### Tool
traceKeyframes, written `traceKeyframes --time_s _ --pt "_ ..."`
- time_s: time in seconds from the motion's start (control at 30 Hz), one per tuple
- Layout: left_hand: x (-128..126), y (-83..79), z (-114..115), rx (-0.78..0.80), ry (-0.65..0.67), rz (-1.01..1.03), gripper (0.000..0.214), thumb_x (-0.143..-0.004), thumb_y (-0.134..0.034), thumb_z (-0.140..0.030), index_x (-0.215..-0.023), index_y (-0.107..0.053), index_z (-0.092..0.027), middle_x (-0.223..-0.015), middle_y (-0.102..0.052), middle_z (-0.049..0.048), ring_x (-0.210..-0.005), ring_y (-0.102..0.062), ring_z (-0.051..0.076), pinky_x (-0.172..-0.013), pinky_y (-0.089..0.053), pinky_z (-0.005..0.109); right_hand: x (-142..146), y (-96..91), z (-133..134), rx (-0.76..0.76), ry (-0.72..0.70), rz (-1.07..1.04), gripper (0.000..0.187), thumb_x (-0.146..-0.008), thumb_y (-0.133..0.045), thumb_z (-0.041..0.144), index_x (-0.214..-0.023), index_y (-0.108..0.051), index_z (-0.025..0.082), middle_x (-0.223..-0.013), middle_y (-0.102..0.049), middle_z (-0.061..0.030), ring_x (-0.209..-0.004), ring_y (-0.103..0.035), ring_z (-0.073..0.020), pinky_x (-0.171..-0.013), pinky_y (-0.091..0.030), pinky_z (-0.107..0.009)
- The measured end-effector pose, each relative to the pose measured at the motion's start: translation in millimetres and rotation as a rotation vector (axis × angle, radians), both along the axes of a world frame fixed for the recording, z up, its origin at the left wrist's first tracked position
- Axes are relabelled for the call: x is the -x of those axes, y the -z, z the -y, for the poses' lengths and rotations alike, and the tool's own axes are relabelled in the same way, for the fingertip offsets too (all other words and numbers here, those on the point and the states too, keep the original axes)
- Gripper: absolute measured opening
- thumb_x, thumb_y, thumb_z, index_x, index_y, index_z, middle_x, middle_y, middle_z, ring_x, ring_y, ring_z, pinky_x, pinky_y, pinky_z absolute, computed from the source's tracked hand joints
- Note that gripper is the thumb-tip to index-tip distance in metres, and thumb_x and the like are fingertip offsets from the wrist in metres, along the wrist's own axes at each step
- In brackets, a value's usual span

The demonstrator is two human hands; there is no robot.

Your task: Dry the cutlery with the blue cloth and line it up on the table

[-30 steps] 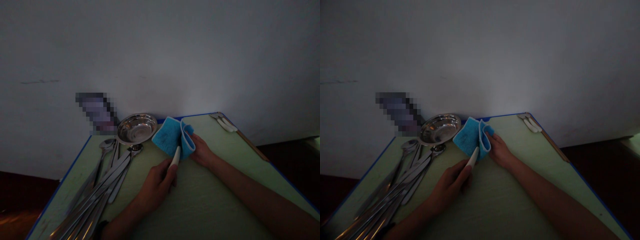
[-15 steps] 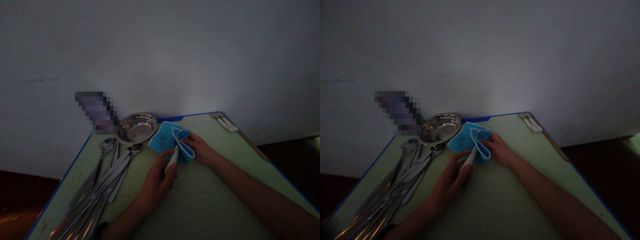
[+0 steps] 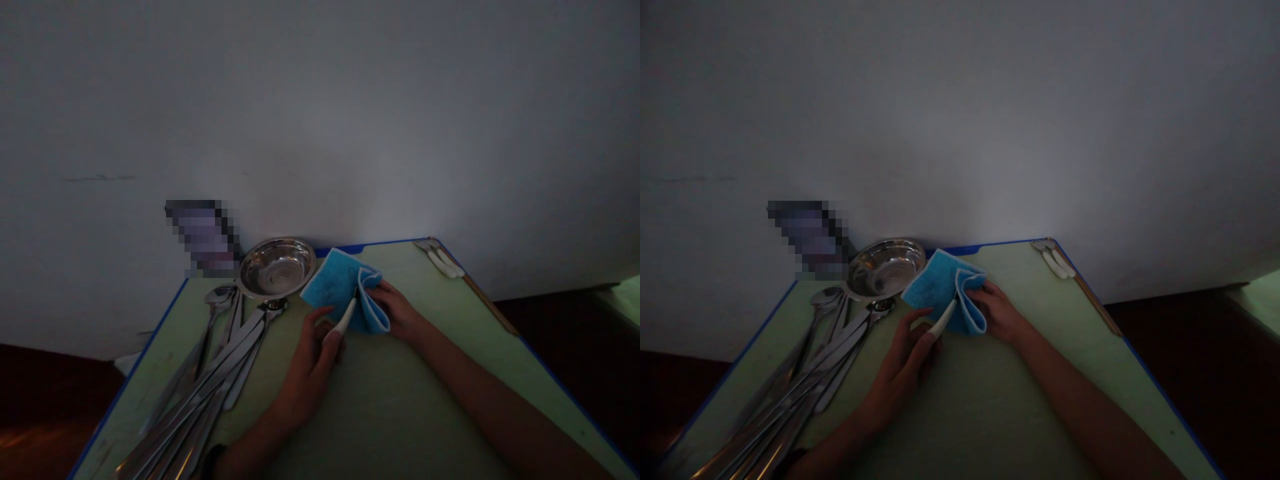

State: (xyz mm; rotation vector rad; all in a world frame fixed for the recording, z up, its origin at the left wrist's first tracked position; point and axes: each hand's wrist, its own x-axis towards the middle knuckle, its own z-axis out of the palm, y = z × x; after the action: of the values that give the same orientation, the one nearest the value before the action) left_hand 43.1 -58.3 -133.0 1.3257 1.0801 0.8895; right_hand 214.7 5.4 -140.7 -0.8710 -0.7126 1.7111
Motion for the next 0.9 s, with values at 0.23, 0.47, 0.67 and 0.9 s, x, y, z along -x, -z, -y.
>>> traceKeyframes --time_s 0.23,0.47,0.67,0.9 --pt "0 0.5 -5 0.004 -0.149 -0.011 0.017 -0.090 -0.036 -0.038 -0.097 -0.036 -0.022 -0.073 -0.046 -0.0046 -0.051 -0.042 0.008 -0.047 -0.036 0.021 2 8.6 -4 -0.022 0.013 -0.018 0.023 -0.068 -0.068 0.027 -0.091 -0.066 0.024 -0.082 -0.071 0.0010 -0.074 -0.064 -0.0148 -0.077 -0.047 -0.030" --pt "8 8.8 -8 -0.240 -0.204 -0.201 0.014 -0.088 -0.039 -0.026 -0.091 -0.051 -0.021 -0.084 -0.050 0.0005 -0.072 -0.048 0.013 -0.067 -0.040 0.026 -1 9.7 -9 -0.006 -0.030 -0.082 0.017 -0.055 -0.072 0.019 -0.072 -0.066 0.021 -0.072 -0.070 0.0009 -0.072 -0.064 -0.0173 -0.075 -0.048 -0.032" --pt "7 11.4 -9 -0.294 -0.192 -0.241 0.019 -0.088 -0.038 -0.020 -0.093 -0.056 -0.023 -0.103 -0.047 0.0020 -0.095 -0.048 0.016 -0.085 -0.038 0.028 -5 8.6 -5 -0.019 -0.104 -0.079 0.015 -0.053 -0.071 0.019 -0.067 -0.066 0.020 -0.073 -0.069 -0.0008 -0.073 -0.064 -0.0181 -0.075 -0.049 -0.032" --pt "5 10.3 -8 -0.342 -0.180 -0.289 0.026 -0.088 -0.038 -0.019 -0.099 -0.060 -0.025 -0.110 -0.045 0.0032 -0.104 -0.046 0.018 -0.091 -0.037 0.030 -6 8.8 -3 -0.025 -0.101 -0.038 0.026 -0.048 -0.072 0.012 -0.072 -0.067 0.021 -0.068 -0.068 0.0016 -0.064 -0.063 -0.0147 -0.071 -0.050 -0.029"
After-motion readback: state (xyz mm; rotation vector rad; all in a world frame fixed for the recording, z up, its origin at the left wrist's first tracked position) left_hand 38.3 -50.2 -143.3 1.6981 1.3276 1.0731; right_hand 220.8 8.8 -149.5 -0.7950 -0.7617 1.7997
